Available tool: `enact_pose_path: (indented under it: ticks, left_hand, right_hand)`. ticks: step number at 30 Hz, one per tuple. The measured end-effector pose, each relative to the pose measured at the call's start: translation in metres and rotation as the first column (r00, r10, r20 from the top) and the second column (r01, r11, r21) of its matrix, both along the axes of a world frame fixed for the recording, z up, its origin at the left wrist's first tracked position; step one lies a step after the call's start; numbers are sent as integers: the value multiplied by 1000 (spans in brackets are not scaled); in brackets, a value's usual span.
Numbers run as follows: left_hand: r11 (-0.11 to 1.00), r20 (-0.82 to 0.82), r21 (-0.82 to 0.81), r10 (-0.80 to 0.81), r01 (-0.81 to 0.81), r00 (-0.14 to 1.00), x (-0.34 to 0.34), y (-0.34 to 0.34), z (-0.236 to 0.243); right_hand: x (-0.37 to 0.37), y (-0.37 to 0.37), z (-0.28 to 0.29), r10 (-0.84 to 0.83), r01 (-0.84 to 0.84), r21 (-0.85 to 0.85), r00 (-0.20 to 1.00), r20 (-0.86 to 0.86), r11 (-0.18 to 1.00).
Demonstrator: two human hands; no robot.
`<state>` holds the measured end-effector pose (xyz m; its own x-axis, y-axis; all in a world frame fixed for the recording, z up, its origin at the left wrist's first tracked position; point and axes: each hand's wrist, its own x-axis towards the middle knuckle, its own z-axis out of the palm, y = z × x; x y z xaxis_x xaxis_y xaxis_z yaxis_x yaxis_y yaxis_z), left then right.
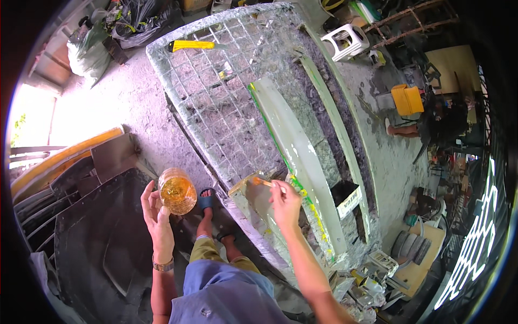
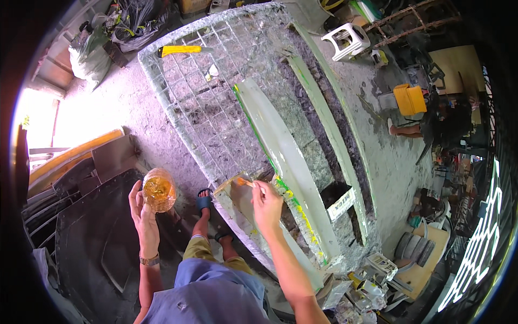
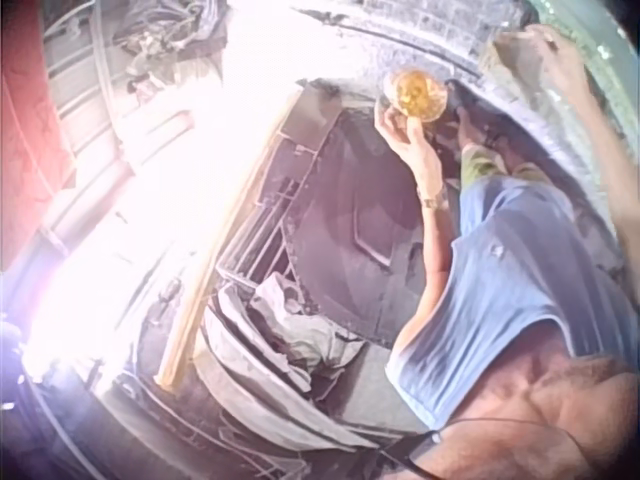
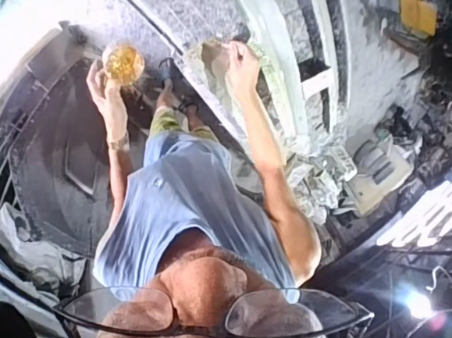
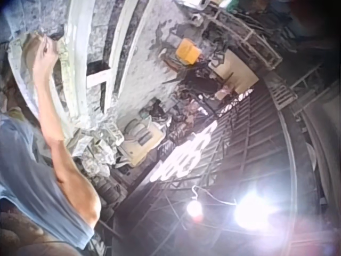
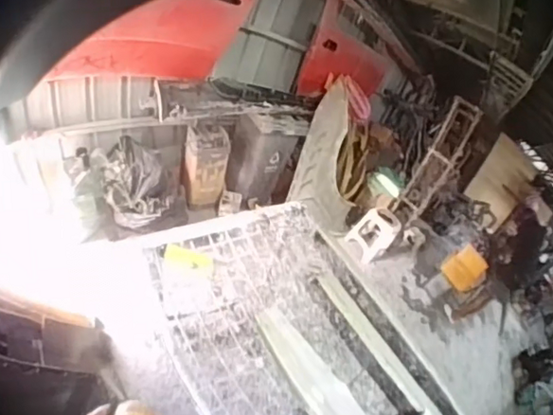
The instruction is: Applying a clear or colored coating to automotive body panels using a brush.
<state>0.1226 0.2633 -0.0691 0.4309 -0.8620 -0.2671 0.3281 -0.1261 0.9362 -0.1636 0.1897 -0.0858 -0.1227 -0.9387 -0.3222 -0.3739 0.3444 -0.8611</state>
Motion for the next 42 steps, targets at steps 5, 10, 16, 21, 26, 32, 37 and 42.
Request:
enact_pose_path:
  ticks: [5,10,16,21,26,32,37,42]
  left_hand:
    - [1000,-24,-12,-9,9,1000,0,1,-7]
    - [999,20,-28,-20,21,1000,-3,0,-11]
    - [999,-14,-20,-32,32,999,-6,-1,-9]
    - [1000,-68,3,24,-24,997,-20,-1,-5]
    - [989,6,-2,-147,147,989,-38,2,-6]
    - [897,-138,-65,-442,437,886,-110,6,9]
    - [746,-131,-53,-664,664,736,-168,18,1]
    - [617,171,-24,-773,787,611,-219,45,19]
  right_hand:
    - [5,1,11,132,-122,116,988,-80,986]
    - [-4,-22,2,82,-82,14,996,-24,997]
    - [-41,-8,24,508,-711,-186,636,-582,678]
    - [-105,57,38,631,-789,16,478,-611,614]
    - [-154,126,47,553,-651,127,506,-662,748]
    - [-141,182,105,-368,370,26,928,-62,929]
    - [-89,182,132,-253,247,-322,967,25,914]
    - [-87,194,99,-275,138,-446,926,-259,884]
